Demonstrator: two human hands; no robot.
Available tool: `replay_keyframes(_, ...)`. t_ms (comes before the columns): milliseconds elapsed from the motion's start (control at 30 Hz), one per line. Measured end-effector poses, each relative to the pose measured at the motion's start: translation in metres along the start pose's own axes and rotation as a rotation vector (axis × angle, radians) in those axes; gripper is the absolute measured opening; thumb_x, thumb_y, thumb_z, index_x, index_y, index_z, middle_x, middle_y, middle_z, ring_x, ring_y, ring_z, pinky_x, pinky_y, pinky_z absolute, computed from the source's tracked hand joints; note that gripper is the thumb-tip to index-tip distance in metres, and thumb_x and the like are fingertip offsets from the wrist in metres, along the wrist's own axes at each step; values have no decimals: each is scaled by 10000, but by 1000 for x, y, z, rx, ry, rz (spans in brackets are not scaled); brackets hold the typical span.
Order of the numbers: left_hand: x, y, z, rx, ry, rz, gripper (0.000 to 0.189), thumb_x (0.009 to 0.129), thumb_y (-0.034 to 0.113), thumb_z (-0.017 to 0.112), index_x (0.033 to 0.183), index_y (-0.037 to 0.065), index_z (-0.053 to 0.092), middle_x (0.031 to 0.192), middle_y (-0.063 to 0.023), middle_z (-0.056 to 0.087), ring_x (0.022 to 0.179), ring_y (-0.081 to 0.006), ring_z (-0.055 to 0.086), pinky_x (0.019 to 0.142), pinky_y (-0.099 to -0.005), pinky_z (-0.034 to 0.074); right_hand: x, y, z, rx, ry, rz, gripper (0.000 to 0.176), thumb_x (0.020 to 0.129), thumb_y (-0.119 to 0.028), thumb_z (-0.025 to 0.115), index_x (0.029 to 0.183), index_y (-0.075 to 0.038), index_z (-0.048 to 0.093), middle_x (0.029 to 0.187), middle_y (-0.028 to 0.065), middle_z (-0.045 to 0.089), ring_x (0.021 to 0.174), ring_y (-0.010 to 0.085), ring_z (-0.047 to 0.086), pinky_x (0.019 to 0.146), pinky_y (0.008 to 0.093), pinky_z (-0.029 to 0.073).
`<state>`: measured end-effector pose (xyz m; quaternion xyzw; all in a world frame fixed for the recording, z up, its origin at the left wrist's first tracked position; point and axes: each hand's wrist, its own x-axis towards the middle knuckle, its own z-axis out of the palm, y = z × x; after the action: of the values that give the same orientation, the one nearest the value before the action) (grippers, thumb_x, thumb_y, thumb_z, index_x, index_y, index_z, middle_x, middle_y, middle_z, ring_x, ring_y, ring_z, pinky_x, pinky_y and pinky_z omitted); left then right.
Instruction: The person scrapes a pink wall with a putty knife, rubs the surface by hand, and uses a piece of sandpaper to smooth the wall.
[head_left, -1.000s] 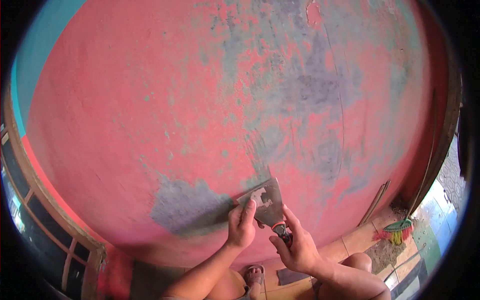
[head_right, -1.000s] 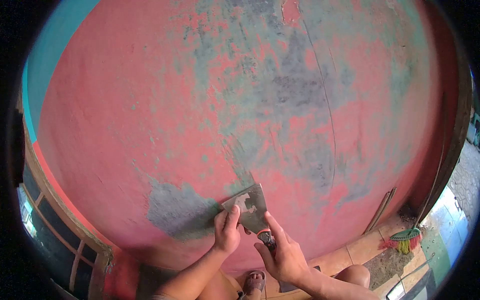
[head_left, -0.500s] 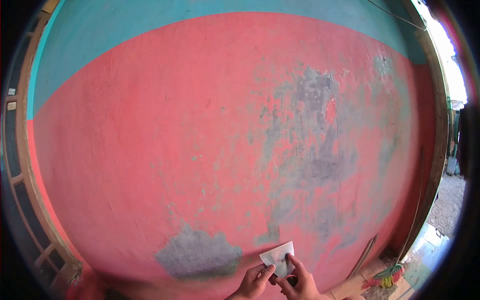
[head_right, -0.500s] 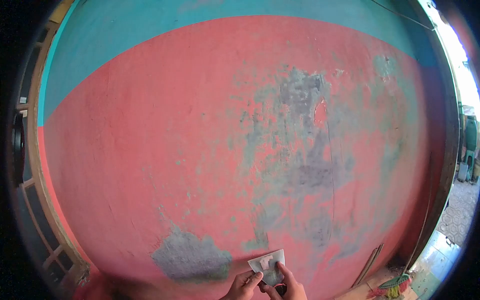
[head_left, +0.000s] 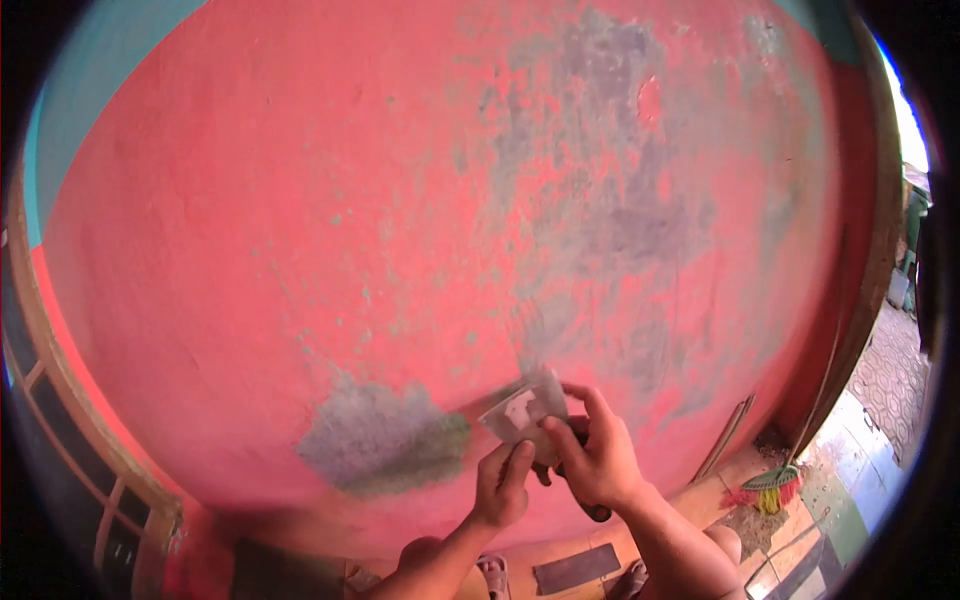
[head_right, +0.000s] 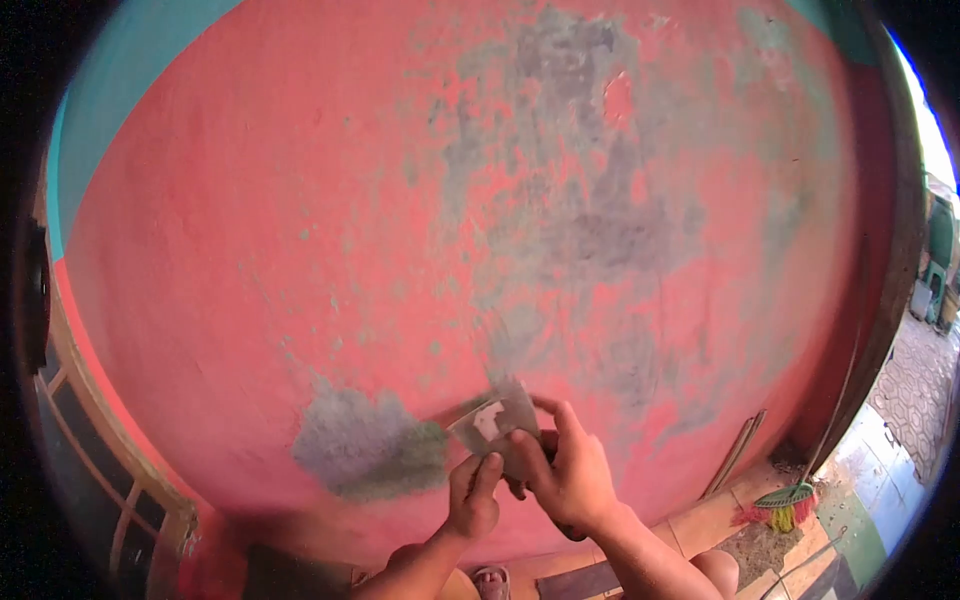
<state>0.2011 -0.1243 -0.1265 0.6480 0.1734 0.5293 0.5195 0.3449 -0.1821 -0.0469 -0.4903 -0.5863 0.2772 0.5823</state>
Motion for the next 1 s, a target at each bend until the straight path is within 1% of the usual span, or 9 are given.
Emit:
replay_keyframes(33, 0, -2, 2, -18, 3, 5, 381, 1080, 265, 409, 1095, -66, 597, 899, -116, 659, 746, -186, 627, 634, -309, 527, 1, 11, 3, 59, 21, 32, 328, 988, -180, 616, 1228, 26, 529, 753, 133, 708, 611, 157, 667, 574, 298, 514)
replay_keyframes(133, -2, 2, 12, -43, -9, -40, 341, 1076, 251, 444, 1050, -37, 625, 888, -73, 651, 728, -137, 604, 655, -282, 507, -4, 33, 2, 261, 41, 158, 279, 999, -196, 616, 1151, 28, 548, 725, 104, 688, 608, 124, 646, 542, 275, 503)
replay_keyframes(300, 3, 0, 19, 56, -13, -31, 352, 1078, 267, 440, 1004, -25, 621, 762, -28, 608, 712, -101, 567, 599, -275, 435, -2, 35, -3, 378, 109, 105, 249, 994, -221, 642, 938, 21, 624, 795, 41, 666, 651, 73, 609, 535, 251, 504)
replay_keyframes(400, 8, -8, 33, 16, 22, -56, 353, 1077, 277, 449, 988, -16, 624, 768, -6, 596, 719, -79, 546, 606, -267, 425, 0, 28, -17, 406, 85, 176, 242, 993, -220, 644, 955, 19, 637, 798, 17, 662, 691, 57, 591, 581, 244, 497)
replay_keyframes(533, 20, -12, 41, -7, 52, -13, 347, 1077, 287, 466, 992, -7, 631, 798, 21, 596, 749, -50, 520, 620, -258, 419, 7, 37, -15, 417, 189, 75, 249, 1008, -231, 621, 954, 10, 651, 800, -7, 657, 721, 34, 549, 644, 228, 456)
replay_keyframes(600, 33, -1, 50, 3, 87, 59, 345, 1075, 292, 477, 1014, -5, 641, 819, 35, 602, 769, -39, 515, 626, -250, 418, 9, 35, -15, 477, 202, 109, 254, 1010, -234, 617, 936, 5, 656, 796, -12, 653, 705, 34, 544, 623, 227, 450)
replay_keyframes(733, 52, 15, 66, -43, 33, -48, 346, 1072, 304, 492, 1065, 1, 658, 878, 39, 620, 812, -38, 537, 652, -240, 435, 12, 24, -23, 519, 250, 173, 268, 1009, -239, 614, 889, -4, 662, 760, -26, 627, 664, 30, 521, 576, 230, 427)
replay_keyframes(900, 72, 27, 82, -135, 14, -100, 360, 1078, 318, 480, 1085, 5, 659, 929, 34, 631, 855, -44, 552, 715, -242, 460, 30, 2, -50, 316, 284, 178, 311, 986, -268, 639, 831, 1, 657, 701, -39, 582, 631, 35, 498, 547, 240, 407)
replay_keyframes(1000, 87, 43, 88, -158, 46, -42, 387, 1085, 332, 454, 1098, 0, 652, 973, 10, 642, 892, -55, 559, 753, -249, 465, 44, -17, -57, 263, 292, 175, 329, 972, -278, 653, 822, 15, 659, 700, -33, 587, 634, 37, 497, 548, 242, 410)
